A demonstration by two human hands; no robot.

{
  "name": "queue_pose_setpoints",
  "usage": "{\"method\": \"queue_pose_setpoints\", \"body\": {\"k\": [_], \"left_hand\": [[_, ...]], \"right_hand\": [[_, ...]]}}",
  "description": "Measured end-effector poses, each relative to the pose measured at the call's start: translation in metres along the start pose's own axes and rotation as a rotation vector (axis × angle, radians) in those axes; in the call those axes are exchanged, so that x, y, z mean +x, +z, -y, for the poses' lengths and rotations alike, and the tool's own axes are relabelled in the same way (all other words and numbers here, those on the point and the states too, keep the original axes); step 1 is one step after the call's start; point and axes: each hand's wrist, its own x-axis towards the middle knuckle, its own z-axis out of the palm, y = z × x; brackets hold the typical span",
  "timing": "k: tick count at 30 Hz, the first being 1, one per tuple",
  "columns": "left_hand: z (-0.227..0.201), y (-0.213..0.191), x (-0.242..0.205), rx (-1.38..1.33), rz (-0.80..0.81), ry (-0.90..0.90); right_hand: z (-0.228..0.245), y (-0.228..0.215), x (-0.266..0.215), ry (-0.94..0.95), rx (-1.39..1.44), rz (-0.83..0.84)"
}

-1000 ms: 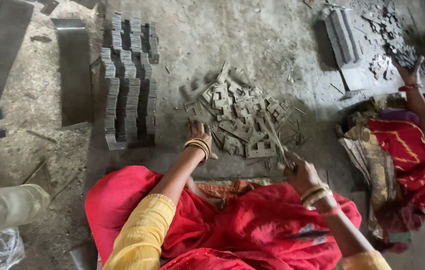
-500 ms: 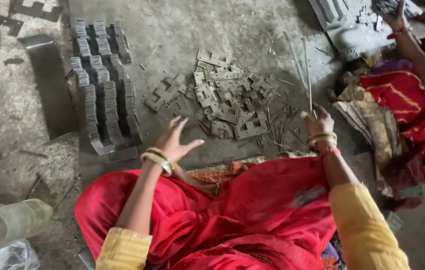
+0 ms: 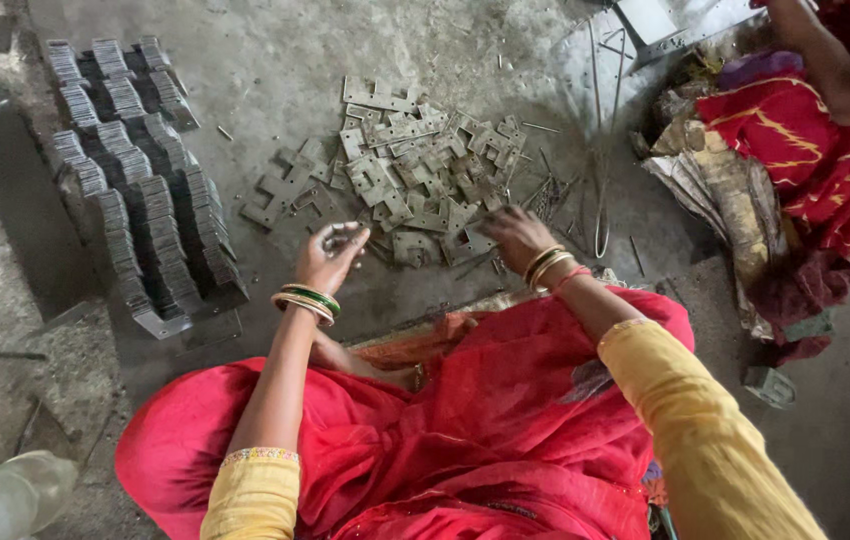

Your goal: The person sits on the floor and sorts small metal brackets by picking them up, inspecting them, and stacking them into neat piles. She also uses a long metal rod to sweep and gather scattered pieces into a central area.

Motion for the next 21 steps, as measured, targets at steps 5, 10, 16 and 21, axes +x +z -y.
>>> {"method": "queue_pose_setpoints", "body": {"k": [5, 10, 16, 21], "left_hand": [[0.016, -0.001, 0.005, 0.072, -0.006, -0.082], [0.008, 0.000, 0.005, 0.103, 0.002, -0.056], [0.009, -0.003, 0.006, 0.155, 0.012, -0.027], [0.007, -0.002, 0.004, 0.183, 0.023, -0.021]], "right_hand": [[0.019, -0.025, 0.006, -0.061, -0.074, 0.040], [0.018, -0.038, 0.017, -0.014, 0.018, 0.028], [0.016, -0.041, -0.001, 0.111, 0.217, 0.299], [0.025, -0.018, -0.001, 0.311, 0.277, 0.438]]}}
